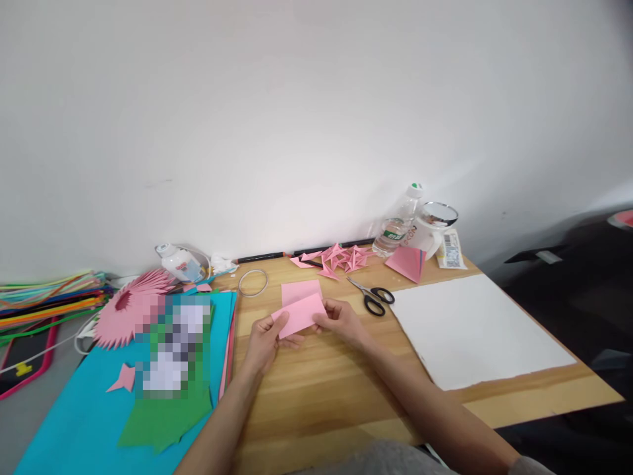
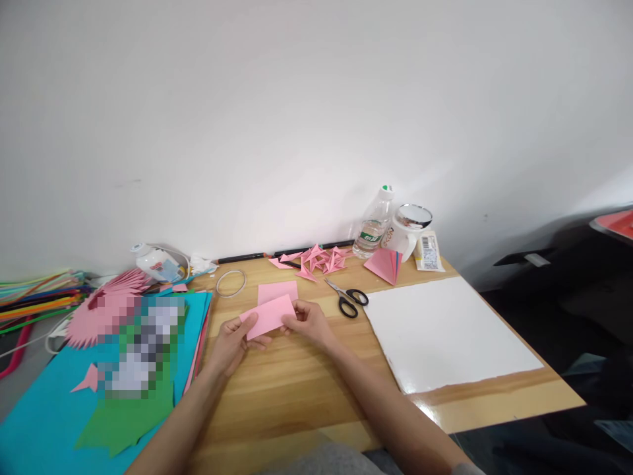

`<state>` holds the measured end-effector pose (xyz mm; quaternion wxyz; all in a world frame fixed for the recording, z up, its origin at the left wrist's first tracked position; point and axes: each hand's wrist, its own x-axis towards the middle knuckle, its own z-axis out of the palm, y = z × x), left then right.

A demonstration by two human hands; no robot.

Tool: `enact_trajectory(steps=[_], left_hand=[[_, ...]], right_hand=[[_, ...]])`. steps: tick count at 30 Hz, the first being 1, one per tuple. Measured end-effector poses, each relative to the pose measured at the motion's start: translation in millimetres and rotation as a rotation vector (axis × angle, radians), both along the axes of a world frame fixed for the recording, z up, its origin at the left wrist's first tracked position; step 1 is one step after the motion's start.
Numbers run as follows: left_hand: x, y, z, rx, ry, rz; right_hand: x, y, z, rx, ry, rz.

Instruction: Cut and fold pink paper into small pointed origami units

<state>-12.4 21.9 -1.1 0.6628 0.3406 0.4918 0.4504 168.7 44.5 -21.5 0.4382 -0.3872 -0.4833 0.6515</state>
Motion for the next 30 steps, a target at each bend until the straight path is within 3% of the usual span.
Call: enact_trajectory(steps=[10, 21, 30], left_hand=[[0, -1, -4.3, 0.049, 0.094, -0.159], [-4, -4, -4.6, 0.207, 0.351, -0.337], [2, -7, -6.5, 0.282, 0.461, -0.344]], right_hand=[[3, 2, -4.4, 0.052, -0.064, -0.073], [1, -3, -3.9, 0.132, -0.151, 0.028], [-3, -9, -1.8, 0.226, -0.212, 0.035]])
